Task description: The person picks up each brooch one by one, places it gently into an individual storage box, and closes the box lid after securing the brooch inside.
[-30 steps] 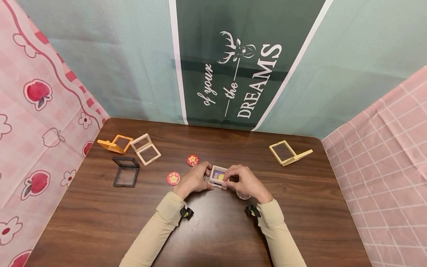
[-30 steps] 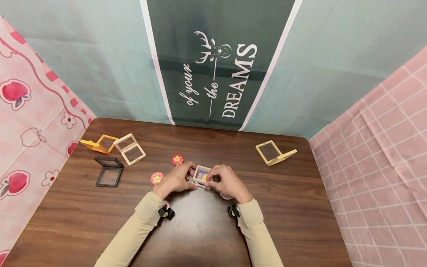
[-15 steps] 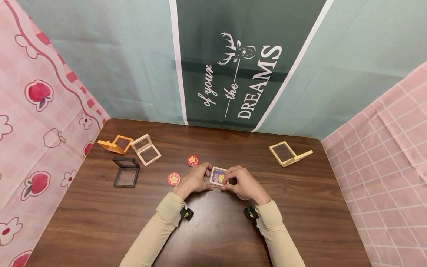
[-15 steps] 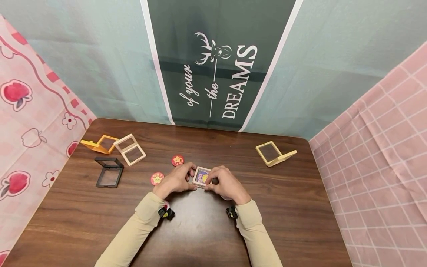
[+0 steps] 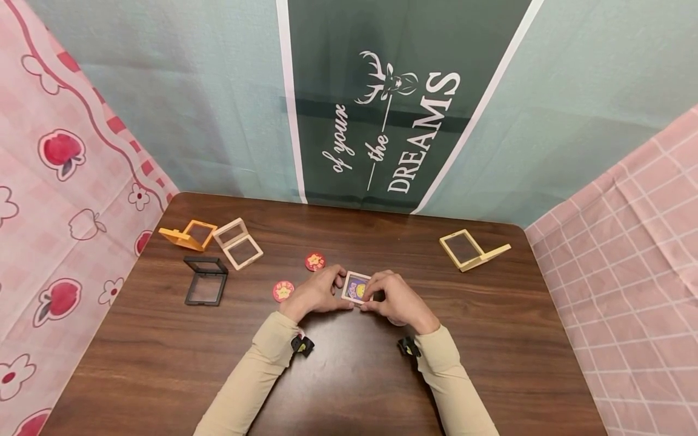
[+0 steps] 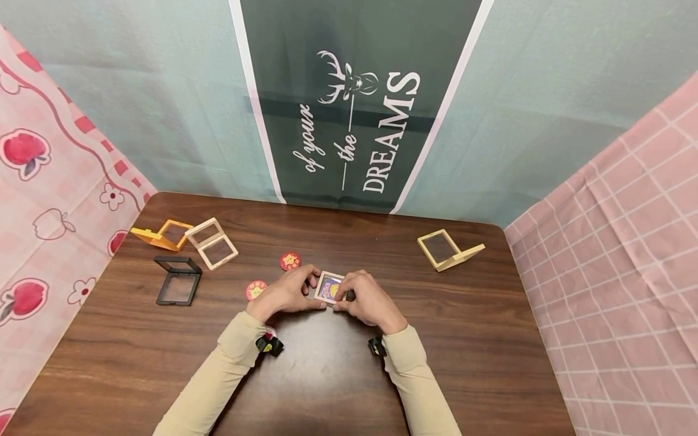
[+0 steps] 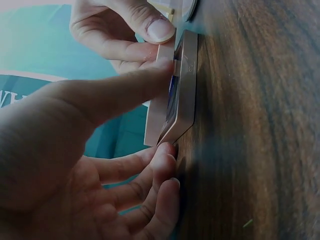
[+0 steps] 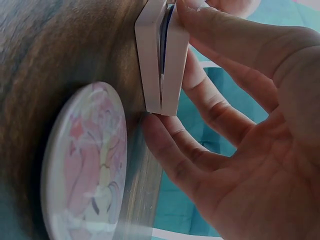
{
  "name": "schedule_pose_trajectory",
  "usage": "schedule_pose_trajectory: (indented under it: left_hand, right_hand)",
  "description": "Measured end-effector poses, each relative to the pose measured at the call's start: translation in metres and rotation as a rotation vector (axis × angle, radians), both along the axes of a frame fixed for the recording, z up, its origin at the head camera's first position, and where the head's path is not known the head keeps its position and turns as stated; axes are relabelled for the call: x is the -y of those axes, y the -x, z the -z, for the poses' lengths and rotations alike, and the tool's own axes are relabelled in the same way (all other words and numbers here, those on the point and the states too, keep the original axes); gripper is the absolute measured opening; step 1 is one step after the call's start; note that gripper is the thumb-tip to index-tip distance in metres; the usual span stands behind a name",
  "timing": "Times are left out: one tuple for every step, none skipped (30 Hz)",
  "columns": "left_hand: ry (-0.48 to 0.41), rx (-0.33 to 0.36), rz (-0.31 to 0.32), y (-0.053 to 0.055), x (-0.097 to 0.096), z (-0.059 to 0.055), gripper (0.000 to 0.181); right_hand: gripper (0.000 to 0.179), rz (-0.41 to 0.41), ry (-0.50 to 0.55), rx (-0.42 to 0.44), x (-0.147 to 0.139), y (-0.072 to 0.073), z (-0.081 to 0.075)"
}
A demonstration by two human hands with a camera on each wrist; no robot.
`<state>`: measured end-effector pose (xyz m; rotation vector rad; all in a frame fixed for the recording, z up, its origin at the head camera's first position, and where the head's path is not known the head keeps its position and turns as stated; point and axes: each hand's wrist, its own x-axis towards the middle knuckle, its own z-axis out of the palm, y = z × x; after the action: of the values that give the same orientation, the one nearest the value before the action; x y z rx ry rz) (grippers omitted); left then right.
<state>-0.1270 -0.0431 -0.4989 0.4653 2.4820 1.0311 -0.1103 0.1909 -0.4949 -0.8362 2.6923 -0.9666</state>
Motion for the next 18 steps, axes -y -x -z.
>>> schedule_pose_trajectory:
  left_hand:
    - [0.001, 0.007, -0.003, 0.0003, 0.0002, 0.0003, 0.060]
    - [0.002, 0.010, -0.003, 0.0007, 0.0004, 0.0007, 0.059]
    - [0.004, 0.012, -0.005, 0.0010, 0.0005, 0.0012, 0.058]
    - [0.005, 0.015, -0.006, 0.0014, 0.0008, 0.0012, 0.057]
    - [0.007, 0.016, -0.006, 0.0020, 0.0010, 0.0011, 0.056]
    - [0.010, 0.020, -0.009, 0.0022, 0.0011, 0.0011, 0.055]
    - [0.013, 0.019, -0.010, 0.0026, 0.0012, 0.0010, 0.055]
    - [0.015, 0.019, -0.010, 0.0028, 0.0013, 0.0007, 0.054]
    - [0.017, 0.021, -0.011, 0.0029, 0.0013, 0.0005, 0.054]
    - [0.020, 0.022, -0.014, 0.0030, 0.0013, 0.0003, 0.054]
    - [0.023, 0.022, -0.016, 0.0032, 0.0011, 0.0005, 0.054]
    - [0.027, 0.025, -0.019, 0.0031, 0.0010, 0.0006, 0.054]
    - [0.029, 0.026, -0.021, 0.0030, 0.0008, 0.0006, 0.055]
    - [0.029, 0.029, -0.024, 0.0029, 0.0007, 0.0008, 0.055]
    - [0.029, 0.031, -0.027, 0.0027, 0.0005, 0.0010, 0.055]
    - [0.028, 0.035, -0.031, 0.0024, 0.0002, 0.0011, 0.056]
    - [0.027, 0.039, -0.034, 0.0019, -0.0001, 0.0011, 0.056]
    - [0.024, 0.043, -0.037, 0.0015, -0.0003, 0.0011, 0.057]
  right_hand:
    - [0.014, 0.001, -0.001, 0.000, 0.0003, 0.0000, 0.0000]
    - [0.014, 0.002, -0.002, 0.000, 0.0005, 0.0000, 0.0001]
    - [0.014, 0.004, -0.004, -0.001, 0.0008, 0.0001, 0.0002]
    - [0.014, 0.005, -0.005, -0.001, 0.0010, 0.0003, 0.0001]
    - [0.015, 0.008, -0.006, 0.001, 0.0013, 0.0005, 0.0000]
    - [0.015, 0.011, -0.007, 0.004, 0.0015, 0.0008, -0.0001]
    - [0.015, 0.015, -0.008, 0.007, 0.0017, 0.0009, -0.0003]
    - [0.015, 0.017, -0.010, 0.009, 0.0020, 0.0011, -0.0004]
    - [0.015, 0.020, -0.012, 0.011, 0.0022, 0.0012, -0.0005]
    - [0.015, 0.022, -0.014, 0.012, 0.0024, 0.0012, -0.0006]
    - [0.015, 0.024, -0.016, 0.014, 0.0026, 0.0012, -0.0007]
    - [0.015, 0.025, -0.018, 0.013, 0.0028, 0.0011, -0.0007]
    - [0.014, 0.024, -0.019, 0.011, 0.0030, 0.0009, -0.0006]
    - [0.014, 0.024, -0.019, 0.008, 0.0031, 0.0008, -0.0004]
    - [0.013, 0.025, -0.019, 0.005, 0.0033, 0.0005, -0.0002]
    - [0.013, 0.025, -0.019, 0.004, 0.0034, 0.0002, 0.0000]
    - [0.013, 0.026, -0.021, 0.004, 0.0035, -0.0002, 0.0003]
    - [0.013, 0.026, -0.025, 0.003, 0.0036, -0.0006, 0.0005]
